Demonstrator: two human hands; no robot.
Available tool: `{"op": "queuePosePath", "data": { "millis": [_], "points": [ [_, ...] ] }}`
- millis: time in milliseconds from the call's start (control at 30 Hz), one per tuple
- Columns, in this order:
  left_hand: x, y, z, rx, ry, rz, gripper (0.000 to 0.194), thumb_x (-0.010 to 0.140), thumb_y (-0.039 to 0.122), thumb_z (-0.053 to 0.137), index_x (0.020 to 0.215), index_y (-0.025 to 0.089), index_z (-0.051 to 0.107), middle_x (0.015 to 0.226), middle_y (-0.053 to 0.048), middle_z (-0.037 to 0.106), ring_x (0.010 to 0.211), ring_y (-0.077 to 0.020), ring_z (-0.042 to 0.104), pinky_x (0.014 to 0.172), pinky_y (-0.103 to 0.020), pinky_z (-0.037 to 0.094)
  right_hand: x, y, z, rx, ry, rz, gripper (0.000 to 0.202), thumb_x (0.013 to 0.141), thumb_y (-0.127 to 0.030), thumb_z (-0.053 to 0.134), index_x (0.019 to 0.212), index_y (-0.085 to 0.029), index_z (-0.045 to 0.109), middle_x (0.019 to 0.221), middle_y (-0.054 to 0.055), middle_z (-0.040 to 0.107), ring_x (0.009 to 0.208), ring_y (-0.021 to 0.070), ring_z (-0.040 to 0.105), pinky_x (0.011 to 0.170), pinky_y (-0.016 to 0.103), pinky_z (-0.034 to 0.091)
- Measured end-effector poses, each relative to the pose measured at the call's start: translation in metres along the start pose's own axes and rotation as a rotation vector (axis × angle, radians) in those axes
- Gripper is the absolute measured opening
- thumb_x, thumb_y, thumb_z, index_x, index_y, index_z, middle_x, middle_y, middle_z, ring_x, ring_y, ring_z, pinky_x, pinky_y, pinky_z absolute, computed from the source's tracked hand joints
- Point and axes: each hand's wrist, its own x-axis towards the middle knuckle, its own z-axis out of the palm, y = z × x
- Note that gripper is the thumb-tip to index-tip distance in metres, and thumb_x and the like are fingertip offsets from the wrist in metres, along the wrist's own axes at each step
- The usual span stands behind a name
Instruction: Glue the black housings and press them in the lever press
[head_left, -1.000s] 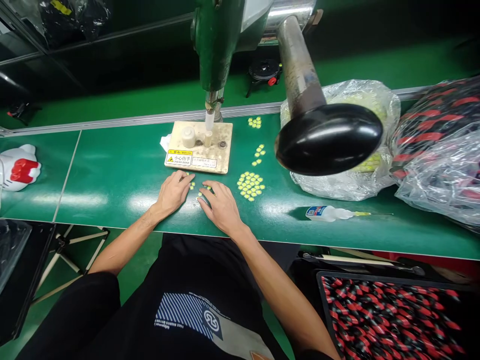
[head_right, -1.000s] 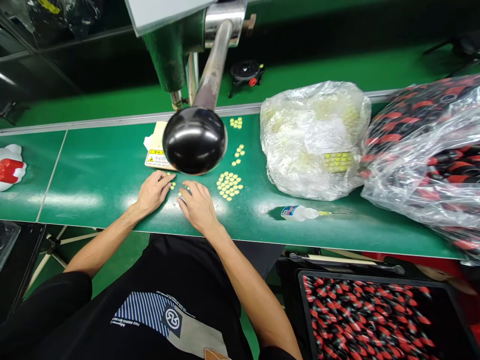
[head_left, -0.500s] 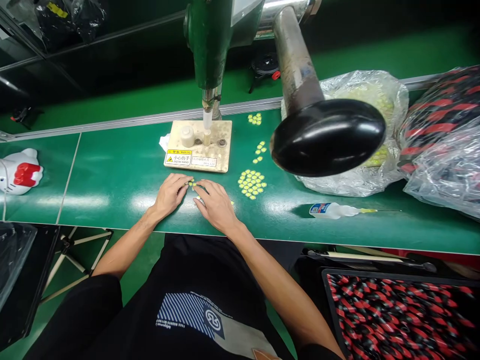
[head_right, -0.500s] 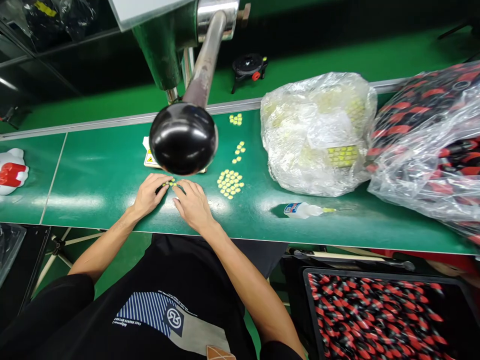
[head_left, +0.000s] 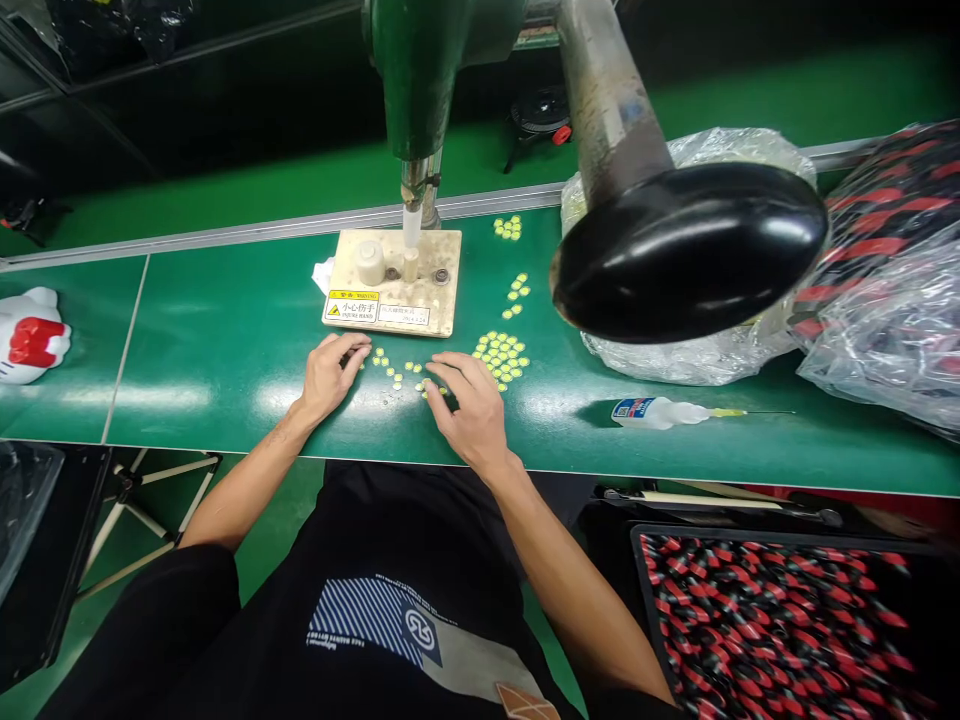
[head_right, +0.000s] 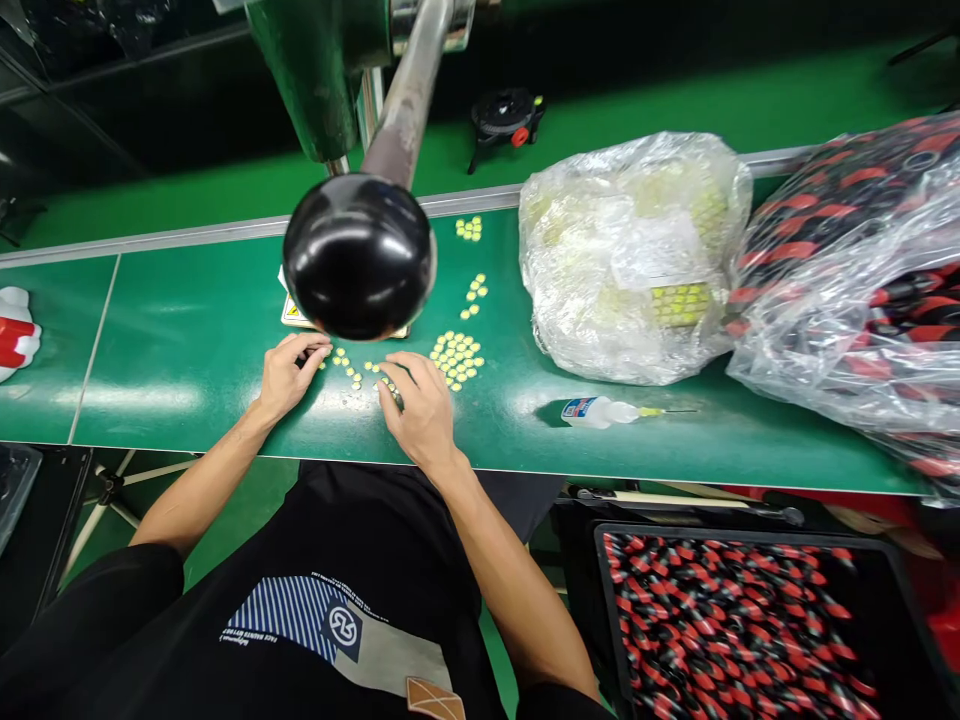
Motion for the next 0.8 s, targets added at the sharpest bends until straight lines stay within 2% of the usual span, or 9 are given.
{"op": "queuePosePath", "data": {
  "millis": [167, 267, 367, 600, 700, 800],
  "points": [
    [0.003, -0.002, -0.003, -0.053, -0.011, -0.067, 0.015, 0.1, 0.035, 0.072, 0.101, 0.022, 0.081, 0.088, -0.003, 0.079, 0.08, -0.0181, 0.069, 0.077, -0.032, 0.059, -0.02, 0.004, -0.022, 0.054, 0.088, 0.111, 0.018, 0.103, -0.022, 0.061, 0.113, -0.023, 0.076, 0.114, 0.011, 0.078, 0.108, 0.0262, 0.074, 0.097, 0.049, 0.062],
    [0.004, -0.002, -0.003, -0.009, 0.006, -0.044, 0.015, 0.1, 0.035, 0.072, 0.097, 0.023, 0.081, 0.083, -0.002, 0.078, 0.078, -0.0186, 0.066, 0.078, -0.033, 0.058, -0.029, 0.003, -0.029, 0.101, 0.144, 0.183, 0.017, 0.103, -0.022, 0.062, 0.112, -0.024, 0.076, 0.113, 0.01, 0.077, 0.108, 0.0258, 0.074, 0.099, 0.049, 0.062],
    [0.005, -0.003, -0.001, 0.048, 0.038, -0.009, 0.014, 0.1, 0.031, 0.071, 0.101, 0.021, 0.081, 0.085, -0.002, 0.078, 0.077, -0.0183, 0.065, 0.082, -0.034, 0.057, -0.033, 0.002, -0.032, 0.126, 0.178, 0.245, 0.016, 0.103, -0.023, 0.061, 0.113, -0.023, 0.075, 0.112, 0.01, 0.077, 0.109, 0.0251, 0.074, 0.099, 0.048, 0.063],
    [0.005, -0.011, -0.002, -0.001, 0.033, -0.087, 0.018, 0.1, 0.034, 0.07, 0.107, 0.021, 0.081, 0.091, -0.004, 0.081, 0.075, -0.0177, 0.066, 0.077, -0.032, 0.057, -0.031, 0.003, -0.03, 0.111, 0.105, 0.314, 0.016, 0.104, -0.027, 0.06, 0.109, -0.023, 0.075, 0.111, 0.01, 0.078, 0.108, 0.0253, 0.074, 0.099, 0.047, 0.062],
    [0.005, -0.013, -0.002, 0.036, 0.046, -0.028, 0.016, 0.1, 0.035, 0.072, 0.103, 0.022, 0.081, 0.09, -0.004, 0.081, 0.076, -0.0194, 0.066, 0.078, -0.035, 0.058, -0.033, 0.004, -0.029, 0.1, 0.081, 0.284, 0.015, 0.105, -0.027, 0.061, 0.107, -0.024, 0.075, 0.109, 0.009, 0.078, 0.106, 0.0254, 0.075, 0.099, 0.047, 0.062],
    [0.005, -0.011, -0.002, 0.087, 0.048, 0.032, 0.019, 0.105, 0.033, 0.064, 0.103, 0.022, 0.08, 0.098, -0.006, 0.081, 0.085, -0.0223, 0.07, 0.087, -0.04, 0.059, -0.035, 0.005, -0.027, 0.073, 0.101, 0.259, 0.015, 0.104, -0.026, 0.062, 0.11, -0.024, 0.075, 0.11, 0.01, 0.078, 0.107, 0.0266, 0.074, 0.097, 0.048, 0.061]
  ]
}}
